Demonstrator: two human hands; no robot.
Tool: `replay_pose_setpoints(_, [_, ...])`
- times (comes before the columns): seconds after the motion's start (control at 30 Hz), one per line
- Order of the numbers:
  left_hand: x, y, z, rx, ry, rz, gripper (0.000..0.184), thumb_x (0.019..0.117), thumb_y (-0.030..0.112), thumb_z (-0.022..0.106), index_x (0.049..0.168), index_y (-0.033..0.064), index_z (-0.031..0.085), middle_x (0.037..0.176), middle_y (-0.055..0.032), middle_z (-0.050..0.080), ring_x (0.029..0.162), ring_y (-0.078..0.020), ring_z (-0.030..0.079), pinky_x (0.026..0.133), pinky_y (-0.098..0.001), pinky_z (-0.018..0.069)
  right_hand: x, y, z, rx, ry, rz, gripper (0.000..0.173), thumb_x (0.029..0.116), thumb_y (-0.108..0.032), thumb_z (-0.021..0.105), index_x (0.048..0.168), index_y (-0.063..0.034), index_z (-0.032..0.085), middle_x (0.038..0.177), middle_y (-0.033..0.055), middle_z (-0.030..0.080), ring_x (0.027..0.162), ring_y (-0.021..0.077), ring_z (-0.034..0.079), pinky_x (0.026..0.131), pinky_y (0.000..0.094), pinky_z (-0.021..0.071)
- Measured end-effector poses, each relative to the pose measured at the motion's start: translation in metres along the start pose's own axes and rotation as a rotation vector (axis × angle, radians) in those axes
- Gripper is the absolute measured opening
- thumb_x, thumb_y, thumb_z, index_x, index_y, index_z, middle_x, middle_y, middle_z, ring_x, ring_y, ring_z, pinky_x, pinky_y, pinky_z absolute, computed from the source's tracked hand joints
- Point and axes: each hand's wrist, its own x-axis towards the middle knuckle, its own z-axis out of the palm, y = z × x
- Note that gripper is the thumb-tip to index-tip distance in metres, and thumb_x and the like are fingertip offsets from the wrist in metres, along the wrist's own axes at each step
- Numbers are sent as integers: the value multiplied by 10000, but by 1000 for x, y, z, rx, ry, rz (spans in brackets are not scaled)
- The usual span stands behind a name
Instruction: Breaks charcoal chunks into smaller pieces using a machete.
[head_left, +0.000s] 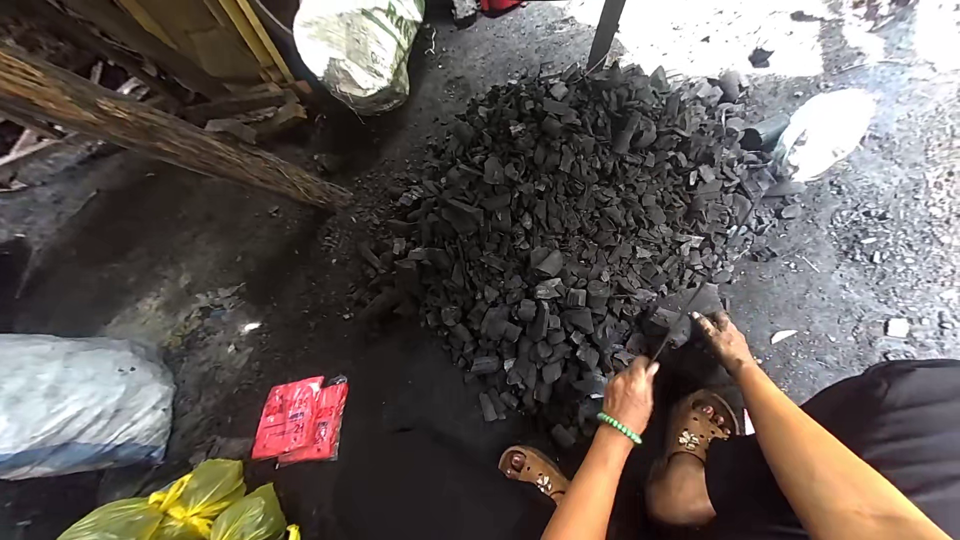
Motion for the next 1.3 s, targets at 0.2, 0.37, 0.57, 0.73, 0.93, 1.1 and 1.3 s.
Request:
replay_pose_setpoints(0.2, [12,-13,2,154,-567,-414,484,1136,345,302,1376,15,562,1249,-241,666,1196,-391,641,1013,-553,487,-4,-4,4,-80,19,13,535,1102,-436,434,1415,-15,536,1208,333,651,1103,516,640,958,678,465])
replay_pose_setpoints(0.37, [31,-5,-31,18,-471,-406,472,1134,318,334,1308,-30,603,1226,-268,658,1193,-395,629,1033,-556,469,-3,-4,7,-48,23,-27,507,1105,-402,444,1416,-11,529,1245,350,629,1144,530,618,975,693,449])
replay_pose_setpoints(0.57, [40,44,-53,-274,513,351,339,1067,185,471,965,-87,647,624,-107,595,507,-193,586,507,-351,525,-12,-10,3,-75,21,-66,505,1098,-385,476,1421,1,520,1294,365,606,1232,560,568,1023,728,398])
replay_pose_setpoints(0.73, [9,-24,1,76,-243,-174,437,1125,304,381,1306,-25,604,1095,-257,705,1045,-397,700,936,-548,540,-7,-5,6,-77,20,-53,494,1097,-405,467,1424,-36,514,1215,341,644,1122,536,630,952,704,461])
replay_pose_setpoints(0.93, [26,-5,-16,109,-486,-384,485,1134,335,322,1331,-17,591,1221,-257,668,1185,-391,640,1021,-548,481,-7,-5,7,-36,38,-16,503,1104,-414,443,1416,-27,521,1210,349,639,1111,534,632,947,690,470])
replay_pose_setpoints(1.1, [39,43,-48,-135,233,136,340,1068,181,509,980,-108,663,689,-196,634,613,-324,649,607,-480,546,-21,-17,14,-70,117,51,566,1100,-452,429,1448,-7,466,1253,354,627,1200,543,596,988,706,441])
replay_pose_setpoints(1.3, [22,20,12,-246,403,273,414,1092,244,449,1011,-97,669,683,-189,651,594,-313,671,576,-459,573,-29,-18,16,-81,108,59,561,1106,-443,410,1481,-25,431,1244,356,631,1196,546,600,991,699,446])
